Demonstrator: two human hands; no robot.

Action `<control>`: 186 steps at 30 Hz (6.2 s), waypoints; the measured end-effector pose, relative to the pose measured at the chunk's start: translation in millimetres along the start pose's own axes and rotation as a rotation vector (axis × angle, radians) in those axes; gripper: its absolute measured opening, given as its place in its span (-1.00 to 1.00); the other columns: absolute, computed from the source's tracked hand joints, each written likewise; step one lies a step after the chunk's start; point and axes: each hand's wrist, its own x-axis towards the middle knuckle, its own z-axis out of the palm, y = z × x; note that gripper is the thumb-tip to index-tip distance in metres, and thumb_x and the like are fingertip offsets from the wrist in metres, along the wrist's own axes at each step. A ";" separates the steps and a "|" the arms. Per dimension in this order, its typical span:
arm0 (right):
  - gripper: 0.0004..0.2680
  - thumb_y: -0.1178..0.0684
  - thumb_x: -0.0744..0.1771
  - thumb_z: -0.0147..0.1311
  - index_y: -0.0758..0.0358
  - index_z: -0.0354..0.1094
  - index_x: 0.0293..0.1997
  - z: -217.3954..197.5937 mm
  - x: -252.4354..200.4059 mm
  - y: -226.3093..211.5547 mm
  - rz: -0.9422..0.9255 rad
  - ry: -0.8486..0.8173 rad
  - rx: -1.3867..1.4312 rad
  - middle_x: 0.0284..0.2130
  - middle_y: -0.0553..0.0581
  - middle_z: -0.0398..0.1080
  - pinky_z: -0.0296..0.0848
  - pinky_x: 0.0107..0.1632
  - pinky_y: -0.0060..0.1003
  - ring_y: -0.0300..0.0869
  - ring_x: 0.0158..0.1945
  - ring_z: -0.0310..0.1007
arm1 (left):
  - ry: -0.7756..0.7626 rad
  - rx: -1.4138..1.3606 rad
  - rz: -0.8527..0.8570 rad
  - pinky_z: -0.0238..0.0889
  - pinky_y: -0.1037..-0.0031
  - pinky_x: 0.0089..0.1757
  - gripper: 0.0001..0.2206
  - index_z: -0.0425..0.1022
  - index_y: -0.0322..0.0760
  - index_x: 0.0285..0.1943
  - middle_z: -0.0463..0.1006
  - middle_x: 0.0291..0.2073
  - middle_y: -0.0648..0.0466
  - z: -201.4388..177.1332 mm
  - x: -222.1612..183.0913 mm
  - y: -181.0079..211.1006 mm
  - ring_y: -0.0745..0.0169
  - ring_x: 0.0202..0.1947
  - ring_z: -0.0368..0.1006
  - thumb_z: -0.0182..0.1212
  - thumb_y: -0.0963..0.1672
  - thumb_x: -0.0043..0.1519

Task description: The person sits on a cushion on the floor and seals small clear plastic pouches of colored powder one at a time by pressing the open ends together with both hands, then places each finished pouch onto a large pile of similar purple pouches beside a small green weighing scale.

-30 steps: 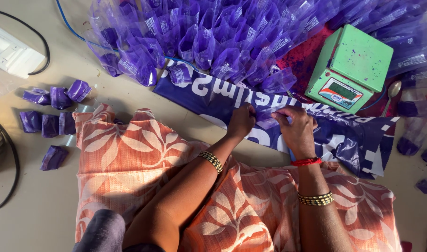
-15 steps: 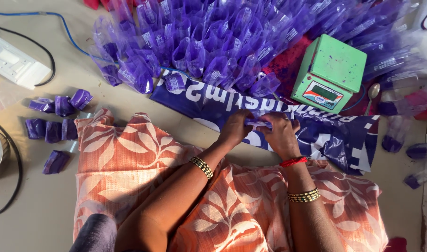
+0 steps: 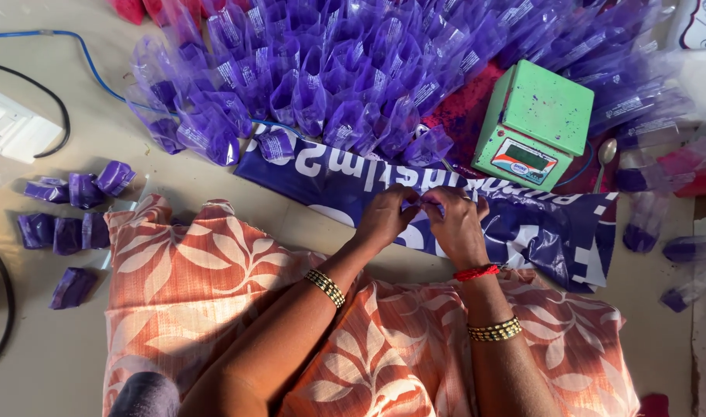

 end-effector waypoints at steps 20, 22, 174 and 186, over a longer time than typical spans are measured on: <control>-0.83 0.18 0.35 0.16 0.21 0.54 0.04 -27.9 22.2 25.4 0.006 -0.085 0.148 -0.14 0.20 0.59 0.52 -0.11 -0.23 -0.10 -0.17 0.63 | -0.017 0.043 -0.050 0.42 0.21 -0.18 -0.91 0.58 -0.23 -0.15 0.63 -0.20 -0.02 -2.0 2.6 9.4 -0.07 -0.18 0.58 0.31 -0.16 0.21; -0.82 0.18 0.37 0.12 0.22 0.51 0.08 -30.5 23.2 23.7 0.036 -0.127 0.170 -0.12 0.20 0.59 0.51 -0.08 -0.23 -0.09 -0.14 0.63 | -0.013 0.037 -0.052 0.41 0.20 -0.18 -0.91 0.58 -0.24 -0.15 0.63 -0.20 -0.02 -4.0 3.9 11.4 -0.08 -0.18 0.58 0.31 -0.16 0.21; -0.84 0.19 0.34 0.19 0.40 0.55 -0.01 -165.2 -149.2 -157.6 0.020 0.305 1.250 -0.19 -0.01 0.51 0.38 -0.07 -0.45 -0.35 -0.13 0.43 | 0.160 -0.722 0.007 0.34 0.65 -0.21 -0.83 0.57 -0.44 -0.02 0.63 -0.24 0.15 -134.4 -68.5 275.5 0.54 -0.24 0.45 0.19 -0.17 0.35; -0.70 0.21 0.35 0.17 0.47 0.36 0.22 -196.2 -238.6 -207.1 -0.255 0.594 0.528 0.03 0.20 0.33 0.36 0.11 -0.34 -0.17 0.07 0.35 | 0.356 -0.665 0.092 0.31 0.65 -0.20 -0.86 0.57 -0.44 -0.01 0.59 -0.23 0.16 -123.6 -155.0 344.9 0.54 -0.24 0.42 0.20 -0.19 0.36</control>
